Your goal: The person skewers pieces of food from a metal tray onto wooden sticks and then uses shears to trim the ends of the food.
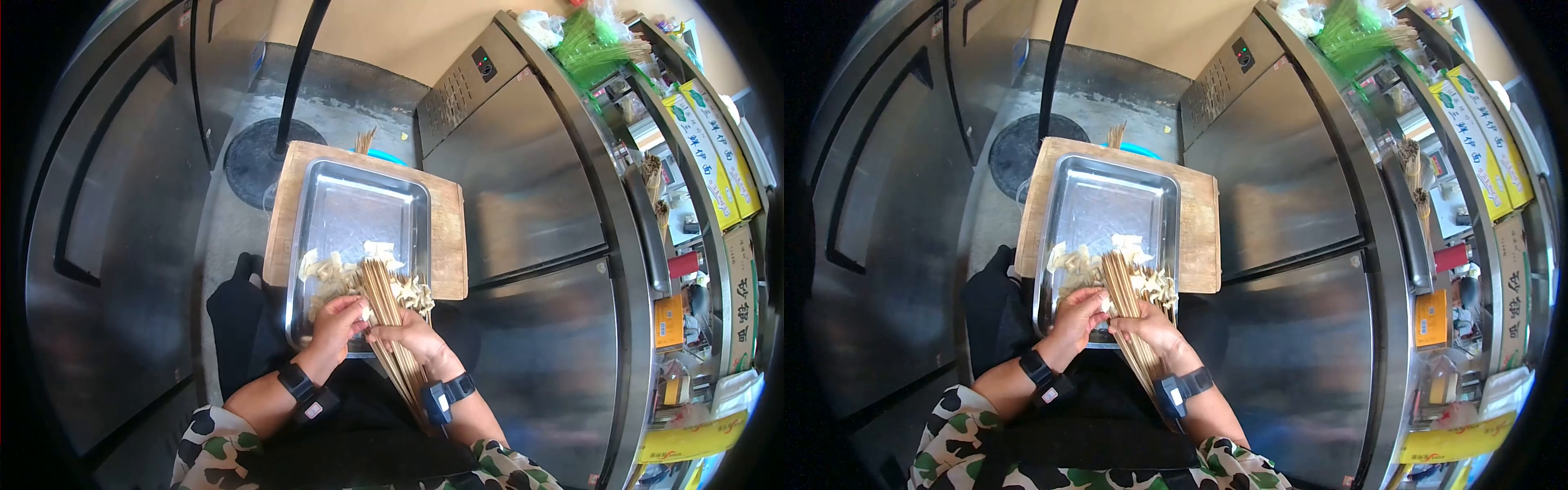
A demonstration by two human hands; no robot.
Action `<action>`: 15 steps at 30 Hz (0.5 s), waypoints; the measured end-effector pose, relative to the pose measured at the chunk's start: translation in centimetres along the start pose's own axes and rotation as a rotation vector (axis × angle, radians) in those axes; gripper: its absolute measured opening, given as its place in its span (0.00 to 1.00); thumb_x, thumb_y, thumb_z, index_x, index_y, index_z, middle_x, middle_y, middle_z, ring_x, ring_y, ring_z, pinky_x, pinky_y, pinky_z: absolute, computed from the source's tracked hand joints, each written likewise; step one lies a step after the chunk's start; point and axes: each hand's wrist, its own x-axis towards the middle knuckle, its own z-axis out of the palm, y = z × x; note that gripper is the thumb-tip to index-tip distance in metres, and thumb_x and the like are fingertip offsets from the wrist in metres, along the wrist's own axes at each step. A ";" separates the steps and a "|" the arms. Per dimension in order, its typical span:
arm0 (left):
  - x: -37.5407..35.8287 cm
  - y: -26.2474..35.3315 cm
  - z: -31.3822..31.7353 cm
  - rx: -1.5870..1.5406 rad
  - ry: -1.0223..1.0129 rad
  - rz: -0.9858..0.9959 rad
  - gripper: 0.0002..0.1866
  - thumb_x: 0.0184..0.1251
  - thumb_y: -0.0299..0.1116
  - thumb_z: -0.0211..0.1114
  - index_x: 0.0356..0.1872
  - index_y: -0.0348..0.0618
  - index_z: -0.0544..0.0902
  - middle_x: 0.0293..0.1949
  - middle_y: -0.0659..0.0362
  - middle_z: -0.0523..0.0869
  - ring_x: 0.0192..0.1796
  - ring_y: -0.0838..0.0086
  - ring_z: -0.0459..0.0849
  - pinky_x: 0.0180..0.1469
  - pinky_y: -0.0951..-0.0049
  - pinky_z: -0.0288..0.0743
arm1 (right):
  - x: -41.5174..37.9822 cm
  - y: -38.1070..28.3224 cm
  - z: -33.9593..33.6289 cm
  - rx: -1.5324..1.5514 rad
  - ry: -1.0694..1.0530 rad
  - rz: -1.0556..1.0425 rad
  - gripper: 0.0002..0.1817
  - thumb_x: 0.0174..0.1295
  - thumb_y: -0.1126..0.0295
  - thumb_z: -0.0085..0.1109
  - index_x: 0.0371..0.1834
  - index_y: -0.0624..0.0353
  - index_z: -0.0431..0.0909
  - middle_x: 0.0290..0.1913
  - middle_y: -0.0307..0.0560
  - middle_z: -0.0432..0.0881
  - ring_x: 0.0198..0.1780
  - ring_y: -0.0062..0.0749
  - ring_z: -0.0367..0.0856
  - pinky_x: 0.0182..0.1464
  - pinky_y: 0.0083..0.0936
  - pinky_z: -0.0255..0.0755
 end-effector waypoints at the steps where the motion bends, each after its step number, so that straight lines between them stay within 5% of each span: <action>1: 0.2 -0.2 -0.1 0.003 0.006 0.011 0.09 0.61 0.30 0.64 0.41 0.41 0.79 0.35 0.63 0.81 0.36 0.81 0.79 0.38 0.80 0.75 | -0.3 -0.4 0.1 -0.066 -0.004 -0.018 0.12 0.51 0.78 0.61 0.39 0.62 0.74 0.29 0.41 0.79 0.25 0.19 0.74 0.26 0.15 0.67; 6: 0.3 0.0 -0.5 -0.020 0.028 0.050 0.08 0.61 0.29 0.63 0.41 0.41 0.78 0.35 0.62 0.81 0.36 0.80 0.79 0.37 0.80 0.74 | -1.9 -0.5 0.6 -0.236 0.032 -0.028 0.21 0.50 0.80 0.62 0.48 0.63 0.69 0.31 0.39 0.76 0.27 0.20 0.73 0.27 0.16 0.68; 15: 0.2 -0.1 0.4 -0.003 0.019 0.075 0.07 0.60 0.30 0.65 0.28 0.44 0.74 0.29 0.64 0.79 0.31 0.82 0.76 0.32 0.82 0.73 | -1.9 0.9 0.7 0.013 0.047 -0.043 0.13 0.51 0.81 0.60 0.39 0.59 0.71 0.26 0.37 0.74 0.23 0.18 0.72 0.23 0.14 0.65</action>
